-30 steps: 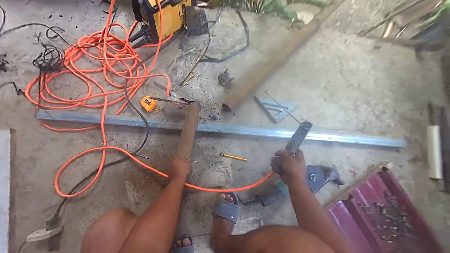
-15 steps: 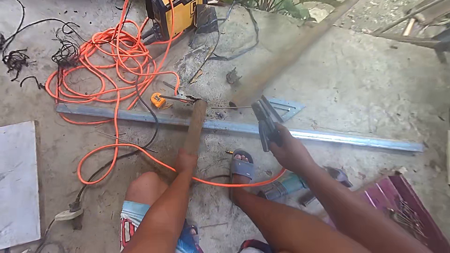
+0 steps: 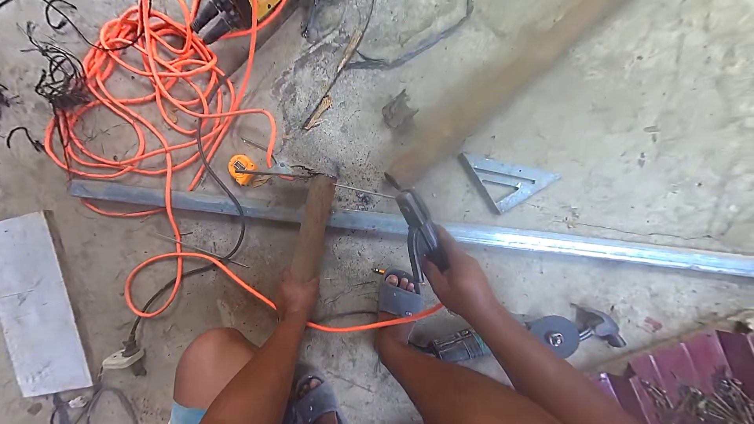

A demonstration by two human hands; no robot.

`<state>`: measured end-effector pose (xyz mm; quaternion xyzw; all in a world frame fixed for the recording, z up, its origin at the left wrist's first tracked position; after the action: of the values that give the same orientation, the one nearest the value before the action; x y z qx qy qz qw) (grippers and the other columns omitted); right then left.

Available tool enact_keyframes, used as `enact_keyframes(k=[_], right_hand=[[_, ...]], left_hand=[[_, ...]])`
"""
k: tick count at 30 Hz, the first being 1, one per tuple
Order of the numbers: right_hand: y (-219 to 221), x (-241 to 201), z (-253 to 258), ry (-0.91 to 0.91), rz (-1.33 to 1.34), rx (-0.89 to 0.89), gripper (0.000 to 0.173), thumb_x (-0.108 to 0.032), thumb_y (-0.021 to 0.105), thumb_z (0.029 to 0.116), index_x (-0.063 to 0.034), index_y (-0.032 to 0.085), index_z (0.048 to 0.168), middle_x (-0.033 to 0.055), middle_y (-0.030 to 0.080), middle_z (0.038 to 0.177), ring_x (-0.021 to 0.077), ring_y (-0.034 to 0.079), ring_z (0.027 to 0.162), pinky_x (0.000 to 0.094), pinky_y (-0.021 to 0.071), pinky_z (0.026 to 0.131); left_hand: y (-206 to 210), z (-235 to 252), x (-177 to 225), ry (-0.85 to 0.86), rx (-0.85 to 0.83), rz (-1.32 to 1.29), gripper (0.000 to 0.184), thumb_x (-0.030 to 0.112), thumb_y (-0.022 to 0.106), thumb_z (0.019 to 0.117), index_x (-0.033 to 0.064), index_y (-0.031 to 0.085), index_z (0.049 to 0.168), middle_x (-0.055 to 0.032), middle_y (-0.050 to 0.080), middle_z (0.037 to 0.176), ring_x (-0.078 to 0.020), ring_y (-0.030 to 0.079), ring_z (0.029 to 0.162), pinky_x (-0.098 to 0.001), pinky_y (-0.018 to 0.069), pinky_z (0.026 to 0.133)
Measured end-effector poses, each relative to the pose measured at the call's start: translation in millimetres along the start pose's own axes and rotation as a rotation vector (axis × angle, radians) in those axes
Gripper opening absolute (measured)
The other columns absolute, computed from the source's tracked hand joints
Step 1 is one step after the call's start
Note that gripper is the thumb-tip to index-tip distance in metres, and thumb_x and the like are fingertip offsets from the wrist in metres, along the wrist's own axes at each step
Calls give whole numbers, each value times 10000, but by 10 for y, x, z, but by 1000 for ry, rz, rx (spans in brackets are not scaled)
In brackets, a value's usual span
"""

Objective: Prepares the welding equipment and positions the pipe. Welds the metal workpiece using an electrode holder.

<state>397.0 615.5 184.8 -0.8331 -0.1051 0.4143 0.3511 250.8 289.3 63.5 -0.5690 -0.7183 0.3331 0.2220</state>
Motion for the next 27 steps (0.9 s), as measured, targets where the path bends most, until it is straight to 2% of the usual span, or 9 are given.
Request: enact_keyframes(k=[3,4,6,10,13,15,17,20,27], right_hand=[[-62,-46,-11,-41,15,90,613,-226,551,960,-19,438,1525,162,726,986,246,712,816,454,586,739],[-48,-58,-7,-24,14,66,614,-227,551,964,-21,429,1529,166,722,990,257,710,825,467,582,749],[-66,-56,67,13,8,13,607,-229,552,977,-53,422,1544,157,719,993,262,703,835,480,573,763],[-219,-40,132,35,35,54,596,-256,560,973,-98,433,1534,123,701,945,206,677,780,437,558,715],[-207,-43,265,85,53,-27,597,-262,565,991,-150,412,1557,120,691,938,221,667,775,469,547,727],[-272,-34,307,106,82,2,599,-245,575,980,-153,421,1551,116,672,877,220,646,703,477,542,671],[-286,-25,343,131,110,-42,597,-230,589,988,-177,398,1551,91,647,844,191,633,653,448,553,635],[-307,-77,398,160,103,-86,570,-219,596,1000,-217,422,1542,94,651,846,203,629,647,465,547,632],[-389,-282,488,158,4,-113,555,-161,612,1015,-214,425,1535,145,677,920,280,656,716,539,547,664]], left_hand=[[-8,30,-33,-10,-27,17,766,498,801,802,137,532,1422,-135,725,1187,-317,716,1095,-565,576,896],[-7,26,-56,-12,-39,25,763,495,801,802,139,531,1421,-134,725,1186,-317,714,1099,-566,574,900],[-13,32,-30,-7,-35,20,765,494,806,799,141,533,1420,-135,724,1187,-316,714,1100,-563,574,901],[0,2,-15,-12,-9,22,759,487,805,807,126,534,1418,-145,706,1231,-311,712,1102,-551,579,901],[-22,-2,20,-3,-9,8,738,480,801,818,116,546,1406,-147,709,1219,-317,709,1103,-563,573,903],[-13,4,9,-1,4,11,738,479,806,814,114,548,1401,-143,714,1209,-319,711,1099,-559,576,901],[4,-3,4,-4,8,19,749,477,805,819,110,538,1415,-144,709,1223,-316,710,1104,-550,577,906],[-1,-3,18,-3,11,31,753,491,799,823,123,533,1424,-135,706,1239,-303,711,1106,-536,579,907],[-10,-9,40,10,25,35,723,480,796,819,133,545,1401,-125,708,1233,-290,715,1097,-526,585,895]])
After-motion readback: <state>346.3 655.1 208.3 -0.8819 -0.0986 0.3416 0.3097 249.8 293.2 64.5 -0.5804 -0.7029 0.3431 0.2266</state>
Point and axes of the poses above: each hand's wrist, its own z-axis towards the middle knuckle, its own y-axis out of the palm, x = y × z, the point moved 8 cm from there along z, towards the middle knuckle
